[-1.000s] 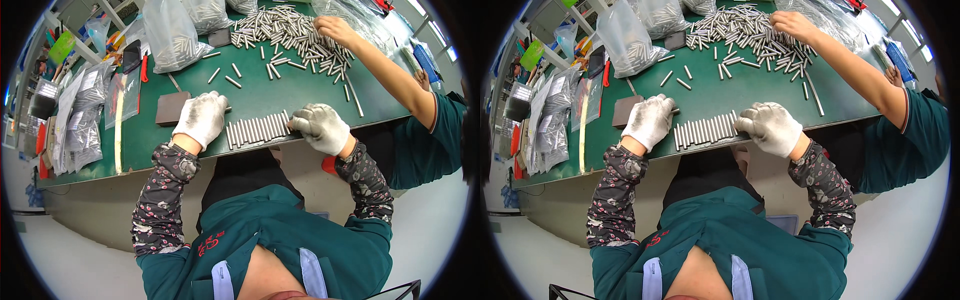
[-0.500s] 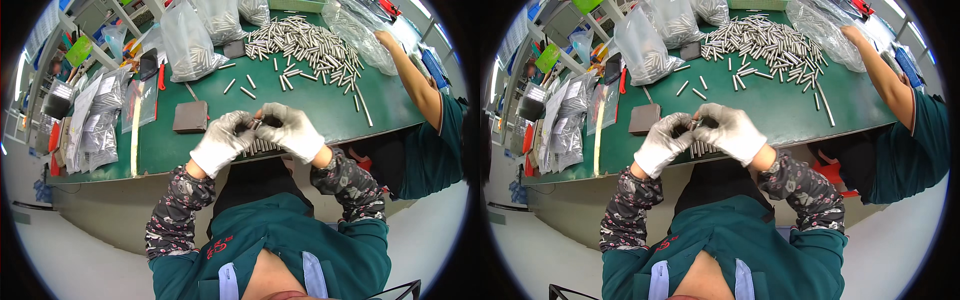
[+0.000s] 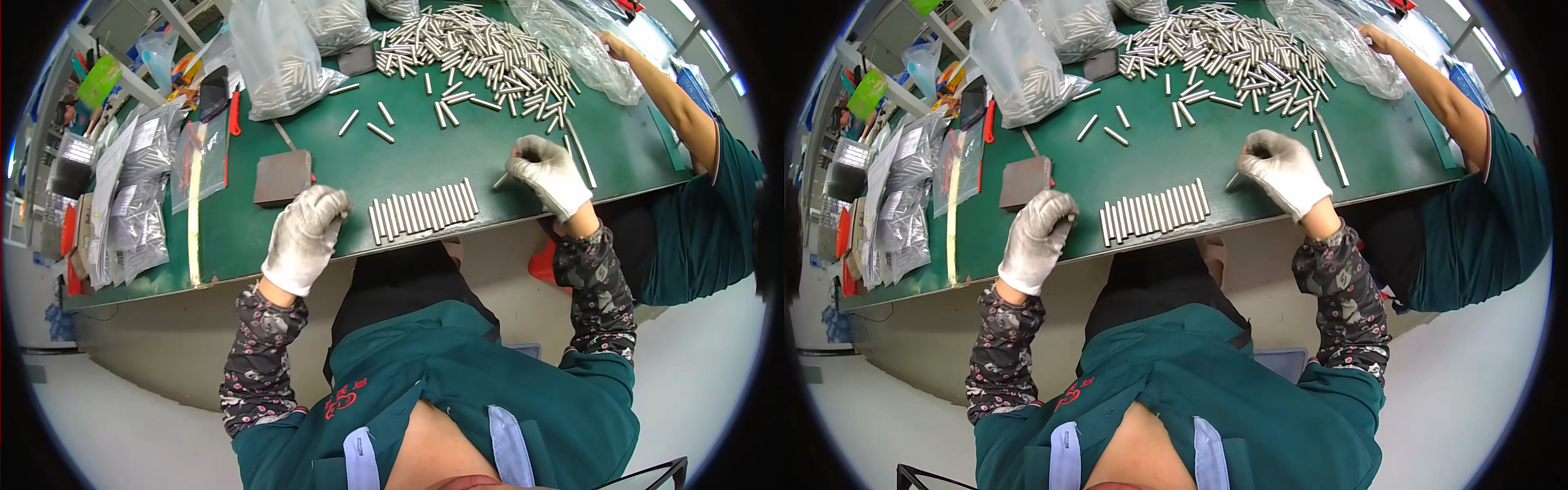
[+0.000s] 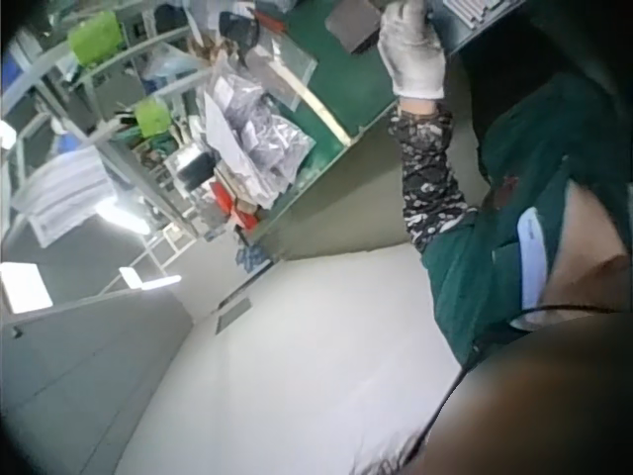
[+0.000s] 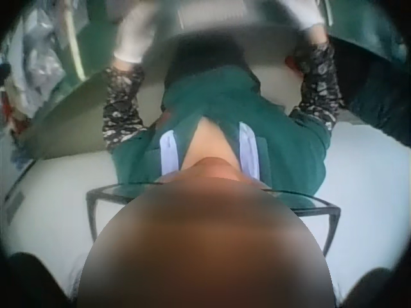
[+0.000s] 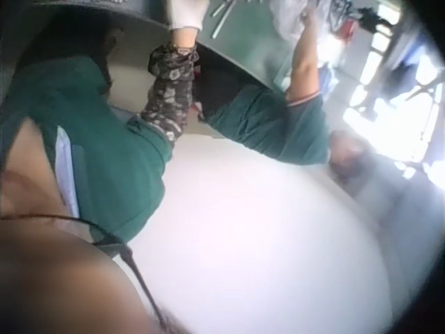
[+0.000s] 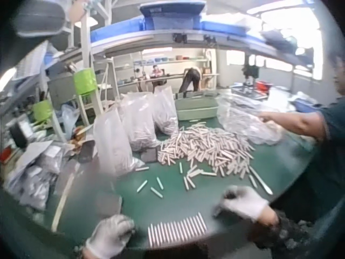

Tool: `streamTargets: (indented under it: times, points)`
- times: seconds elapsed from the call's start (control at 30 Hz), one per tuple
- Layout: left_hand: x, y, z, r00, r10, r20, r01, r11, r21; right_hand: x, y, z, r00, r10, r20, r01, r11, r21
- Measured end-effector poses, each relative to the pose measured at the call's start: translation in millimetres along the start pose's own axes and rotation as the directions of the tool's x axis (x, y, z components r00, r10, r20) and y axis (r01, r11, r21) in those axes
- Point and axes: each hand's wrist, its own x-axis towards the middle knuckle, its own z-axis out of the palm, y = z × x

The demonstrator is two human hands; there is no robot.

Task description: Inspecting, aligning, and bundling small metal cylindrical pins on a workbench.

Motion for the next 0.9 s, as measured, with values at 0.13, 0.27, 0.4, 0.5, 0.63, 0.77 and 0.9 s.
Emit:
streamTargets:
  times: [0.13, 0.27, 0.4, 0.5, 0.63, 0.77, 0.9]
  points:
    - [-6, 3, 4, 0.981, 0.133, 0.141, -0.143, 0.988, 0.058, 11, 0, -3, 0.922, 0.182, 0.342, -0.197, 0.98, 0.008]
    - [-7, 4, 3, 0.962, 0.171, 0.215, -0.177, 0.984, 0.006, 19, -5, 22, 0.931, 0.109, 0.349, -0.103, 0.994, -0.036]
    - [-8, 5, 2, 0.991, 0.085, 0.107, -0.065, 0.981, -0.181, 12, -10, 22, 0.898, 0.136, 0.419, -0.178, 0.982, 0.062]
    - [-8, 9, 5, 0.99, -0.06, 0.124, 0.04, 0.986, 0.159, 3, -14, 16, 0.864, -0.176, 0.472, 0.303, 0.93, -0.207]
    - [-4, 10, 11, 0.974, -0.043, 0.221, -0.009, 0.973, 0.23, -7, -15, 22, 0.835, -0.262, 0.485, 0.472, 0.793, -0.385]
    - [0, 9, 13, 0.971, -0.01, 0.239, -0.047, 0.972, 0.23, -13, -17, 27, 0.868, -0.259, 0.424, 0.423, 0.833, -0.357]
    - [4, 10, 12, 0.964, 0.02, 0.264, -0.069, 0.981, 0.179, -19, -21, 28, 0.877, -0.219, 0.427, 0.427, 0.76, -0.489]
